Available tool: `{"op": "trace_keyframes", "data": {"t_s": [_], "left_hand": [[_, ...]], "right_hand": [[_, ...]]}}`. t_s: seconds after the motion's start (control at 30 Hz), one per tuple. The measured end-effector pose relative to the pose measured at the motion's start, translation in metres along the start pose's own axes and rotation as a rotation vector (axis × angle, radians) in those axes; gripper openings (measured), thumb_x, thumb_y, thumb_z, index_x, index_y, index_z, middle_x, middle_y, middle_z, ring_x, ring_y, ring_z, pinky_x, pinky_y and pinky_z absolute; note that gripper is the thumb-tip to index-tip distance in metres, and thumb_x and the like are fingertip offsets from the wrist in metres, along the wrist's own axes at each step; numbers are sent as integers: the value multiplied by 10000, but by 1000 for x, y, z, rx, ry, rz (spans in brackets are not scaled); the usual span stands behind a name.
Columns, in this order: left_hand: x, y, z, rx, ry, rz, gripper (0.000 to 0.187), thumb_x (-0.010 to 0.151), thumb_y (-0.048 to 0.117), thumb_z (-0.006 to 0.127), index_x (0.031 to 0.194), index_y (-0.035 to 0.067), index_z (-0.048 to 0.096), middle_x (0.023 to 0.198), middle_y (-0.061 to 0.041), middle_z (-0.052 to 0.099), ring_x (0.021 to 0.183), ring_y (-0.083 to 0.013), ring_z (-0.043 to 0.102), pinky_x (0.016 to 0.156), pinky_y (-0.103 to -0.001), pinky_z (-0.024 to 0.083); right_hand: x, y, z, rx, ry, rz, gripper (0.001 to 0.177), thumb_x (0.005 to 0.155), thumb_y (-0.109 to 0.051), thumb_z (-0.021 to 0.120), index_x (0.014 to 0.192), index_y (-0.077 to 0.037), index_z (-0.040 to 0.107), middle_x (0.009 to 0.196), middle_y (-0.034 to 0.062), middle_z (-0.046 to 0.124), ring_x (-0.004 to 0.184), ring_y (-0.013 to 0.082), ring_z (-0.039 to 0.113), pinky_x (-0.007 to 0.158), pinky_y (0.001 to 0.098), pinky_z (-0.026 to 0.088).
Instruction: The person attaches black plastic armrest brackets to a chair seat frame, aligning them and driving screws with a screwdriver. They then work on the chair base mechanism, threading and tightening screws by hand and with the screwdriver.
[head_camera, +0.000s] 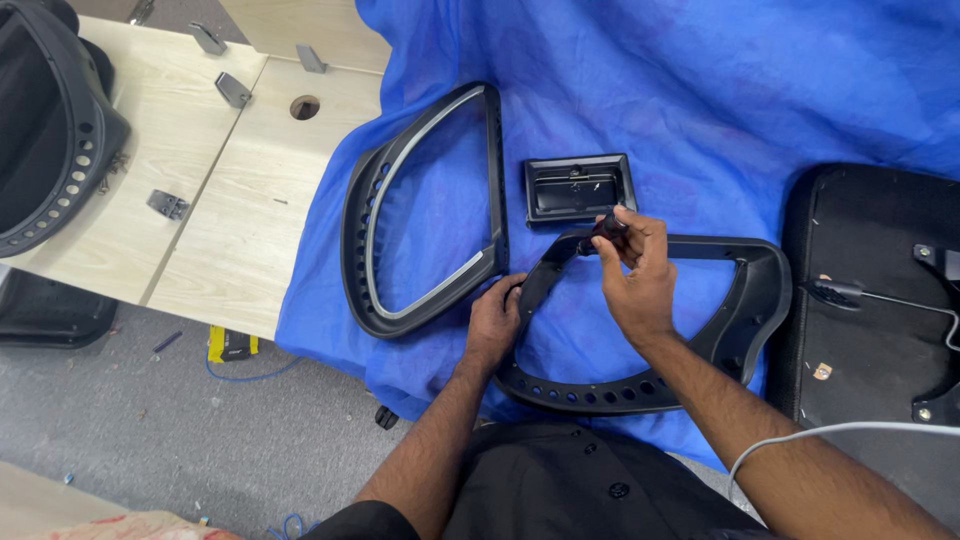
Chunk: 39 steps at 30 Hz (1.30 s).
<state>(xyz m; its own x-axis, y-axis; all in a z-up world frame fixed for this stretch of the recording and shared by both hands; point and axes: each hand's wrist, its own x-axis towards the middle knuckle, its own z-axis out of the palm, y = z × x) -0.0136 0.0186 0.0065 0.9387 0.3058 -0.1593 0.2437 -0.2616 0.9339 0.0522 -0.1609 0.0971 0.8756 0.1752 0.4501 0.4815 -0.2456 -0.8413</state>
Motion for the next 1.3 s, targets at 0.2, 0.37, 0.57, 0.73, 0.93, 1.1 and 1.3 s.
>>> {"op": "trace_keyframes", "data": {"t_s": [0.2, 0.37, 0.57, 0.73, 0.93, 1.1, 1.3], "left_hand": [[4, -8, 3, 0, 41, 196, 256, 1003, 130, 578, 1216, 70, 705, 1148, -184, 753, 1108, -342, 729, 948, -396, 561], [5, -9, 3, 33, 6, 111, 263, 1001, 142, 581, 1231, 78, 691, 1146, -190, 742, 1102, -347, 719, 941, -401, 559], [0, 2, -3, 30, -12, 81, 267, 1006, 158, 572, 1239, 94, 686, 1151, -184, 746, 1105, -343, 719, 948, -403, 555], [-3, 12, -6, 45, -42, -3, 278, 1013, 174, 557, 1257, 110, 675, 1171, -175, 737, 1122, -339, 711, 966, -402, 548], [-3, 12, -7, 70, -44, 25, 281, 1016, 174, 550, 1258, 99, 673, 1188, -187, 731, 1136, -354, 696, 976, -413, 542], [-2, 5, -6, 57, -59, 61, 283, 1029, 174, 524, 1257, 77, 662, 1186, -198, 727, 1139, -362, 692, 985, -421, 540], [-2, -1, -3, 248, 19, 263, 256, 1026, 145, 548, 1235, 39, 652, 1187, -212, 697, 1129, -401, 646, 980, -466, 512]], "right_hand": [[-2, 0, 14, -12, 91, 22, 410, 1014, 67, 668, 1377, 3, 488, 1233, 187, 686, 1157, 232, 695, 1007, 344, 589], [8, -1, 3, 140, -81, -47, 389, 1015, 73, 609, 1366, -5, 463, 1381, 177, 634, 1242, 212, 659, 1056, 330, 572], [9, -7, 0, 65, -77, 28, 385, 1010, 56, 648, 1358, -21, 500, 1308, 171, 678, 1242, 224, 680, 1070, 355, 583], [5, -12, 14, 31, 15, 68, 372, 1024, 25, 669, 1362, -22, 520, 1262, 159, 696, 1184, 215, 705, 1043, 349, 603], [5, -22, 18, 7, 29, 81, 381, 1018, 16, 677, 1365, -23, 525, 1244, 149, 696, 1164, 196, 704, 1002, 331, 611], [3, -37, 2, 32, 61, -90, 373, 1034, 69, 685, 1361, -5, 521, 1348, 168, 678, 1220, 200, 685, 1046, 330, 600], [-17, -50, -49, -51, 182, 44, 445, 1016, 71, 702, 1399, 0, 488, 1244, 159, 703, 1145, 169, 701, 1023, 292, 597]]}}
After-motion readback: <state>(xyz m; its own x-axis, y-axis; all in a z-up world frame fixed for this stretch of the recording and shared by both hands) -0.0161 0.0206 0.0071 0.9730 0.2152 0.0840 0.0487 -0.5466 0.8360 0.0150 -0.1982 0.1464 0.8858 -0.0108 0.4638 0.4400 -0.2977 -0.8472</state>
